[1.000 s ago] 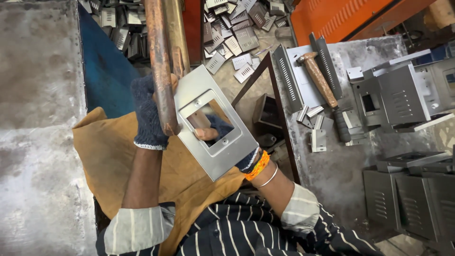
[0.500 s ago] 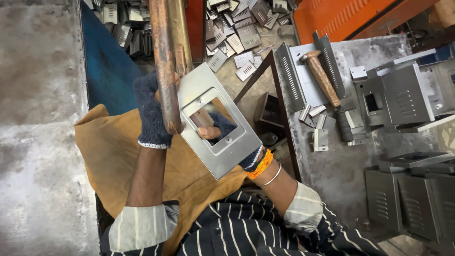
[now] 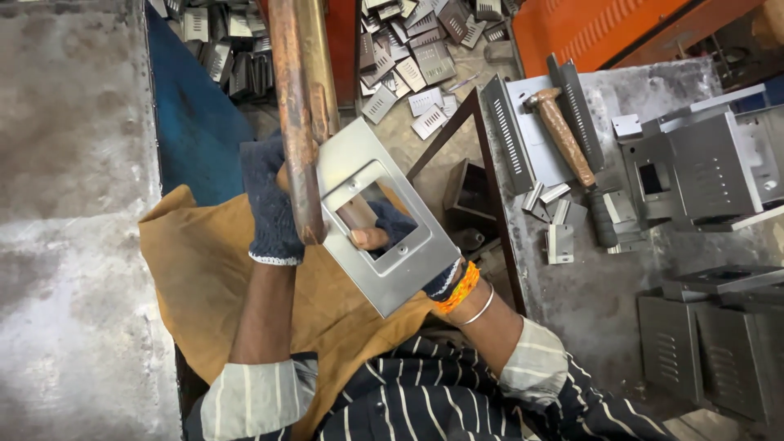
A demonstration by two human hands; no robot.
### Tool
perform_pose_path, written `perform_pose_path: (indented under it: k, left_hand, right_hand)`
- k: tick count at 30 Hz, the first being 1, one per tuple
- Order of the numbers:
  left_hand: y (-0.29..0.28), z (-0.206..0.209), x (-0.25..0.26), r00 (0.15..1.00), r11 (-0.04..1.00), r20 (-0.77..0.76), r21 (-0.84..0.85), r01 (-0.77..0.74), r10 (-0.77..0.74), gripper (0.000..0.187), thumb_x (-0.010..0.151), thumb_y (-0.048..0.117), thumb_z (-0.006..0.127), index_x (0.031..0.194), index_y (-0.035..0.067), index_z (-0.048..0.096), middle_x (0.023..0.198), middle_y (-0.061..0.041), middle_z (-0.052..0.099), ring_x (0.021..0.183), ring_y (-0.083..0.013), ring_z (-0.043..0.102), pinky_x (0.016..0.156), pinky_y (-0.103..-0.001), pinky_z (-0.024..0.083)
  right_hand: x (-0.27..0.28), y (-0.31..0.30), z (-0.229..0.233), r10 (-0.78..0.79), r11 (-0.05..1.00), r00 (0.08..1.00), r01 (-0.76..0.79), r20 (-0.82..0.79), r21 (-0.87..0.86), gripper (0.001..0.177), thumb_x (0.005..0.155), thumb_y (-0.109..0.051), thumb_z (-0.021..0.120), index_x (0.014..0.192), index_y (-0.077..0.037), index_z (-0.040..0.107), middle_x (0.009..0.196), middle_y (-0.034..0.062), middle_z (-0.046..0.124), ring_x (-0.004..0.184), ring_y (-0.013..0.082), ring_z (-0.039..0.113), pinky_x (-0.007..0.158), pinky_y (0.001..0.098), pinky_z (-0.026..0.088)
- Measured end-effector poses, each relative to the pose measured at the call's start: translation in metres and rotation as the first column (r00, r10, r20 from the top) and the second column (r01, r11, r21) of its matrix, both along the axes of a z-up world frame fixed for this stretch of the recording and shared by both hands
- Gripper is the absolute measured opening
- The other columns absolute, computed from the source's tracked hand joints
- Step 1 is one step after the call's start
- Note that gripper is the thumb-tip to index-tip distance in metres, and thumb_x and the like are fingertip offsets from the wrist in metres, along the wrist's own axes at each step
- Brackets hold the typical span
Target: Assembling metal enclosures by spot welding small brackets onto larger metal frames using a stationary machine.
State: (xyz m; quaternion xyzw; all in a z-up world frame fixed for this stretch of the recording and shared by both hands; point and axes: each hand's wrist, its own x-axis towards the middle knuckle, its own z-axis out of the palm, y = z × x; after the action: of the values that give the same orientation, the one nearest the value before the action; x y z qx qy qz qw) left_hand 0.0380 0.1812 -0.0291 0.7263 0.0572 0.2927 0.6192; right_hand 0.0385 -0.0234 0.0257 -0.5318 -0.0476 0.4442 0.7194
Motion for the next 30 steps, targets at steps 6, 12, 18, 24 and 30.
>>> perform_pose_path:
  k: [6,12,18,24,30]
  left_hand:
    - [-0.003,-0.005,0.003,0.992,0.997,0.112,-0.069,-0.042,0.050,0.023,0.094,0.018,0.067,0.093,-0.005,0.068,0.087,-0.005,0.066,0.079,-0.0110,0.059,0.071,-0.031,0.049]
    - [0.005,0.017,0.000,0.998,0.991,0.068,0.128,-0.028,0.019,0.039,0.092,0.031,0.060,0.082,-0.007,0.057,0.070,-0.006,0.055,0.069,-0.0099,0.049,0.064,-0.031,0.039]
    - [-0.019,0.066,-0.013,0.985,0.991,0.120,0.026,-0.128,0.124,0.048,0.103,0.034,0.052,0.099,-0.012,0.063,0.087,-0.005,0.069,0.081,-0.0099,0.057,0.073,-0.032,0.049]
    - [-0.009,0.020,-0.037,0.983,0.957,0.138,-0.279,-0.080,0.123,0.075,0.102,0.069,0.047,0.120,0.000,0.068,0.115,-0.006,0.071,0.110,-0.0170,0.064,0.103,-0.034,0.050]
    - [0.004,0.132,-0.084,0.986,0.587,0.149,0.793,-0.164,0.073,0.080,0.093,0.080,0.058,0.125,0.008,0.068,0.134,-0.015,0.061,0.137,-0.0342,0.049,0.124,-0.055,0.021]
  right_hand:
    - [0.001,-0.006,-0.031,-0.022,1.000,0.962,0.025,0.273,-0.007,0.052,0.089,-0.025,0.080,0.131,0.002,0.066,0.112,-0.0009,0.065,0.102,0.0061,0.058,0.089,0.0227,0.048]
    - [0.011,-0.009,-0.038,-0.004,0.996,0.893,0.045,0.450,-0.079,0.041,0.094,-0.028,0.071,0.127,-0.006,0.062,0.111,-0.0063,0.069,0.104,0.0020,0.062,0.091,0.0228,0.051]
    - [-0.004,-0.040,-0.020,-0.459,0.798,0.867,0.498,-0.193,0.339,0.053,0.105,-0.050,0.049,0.108,0.000,0.065,0.090,0.0082,0.072,0.081,0.0189,0.069,0.077,0.0327,0.054]
    - [-0.029,-0.016,0.000,-0.405,0.823,0.388,0.549,0.828,0.145,0.032,0.113,-0.030,0.054,0.123,-0.002,0.063,0.117,0.0039,0.066,0.104,0.0152,0.065,0.094,0.0291,0.053]
    - [-0.003,0.025,0.012,-0.667,0.744,0.729,0.644,0.151,0.179,0.026,0.094,-0.021,0.072,0.107,0.001,0.069,0.092,-0.0001,0.069,0.078,0.0083,0.063,0.071,0.0269,0.051]
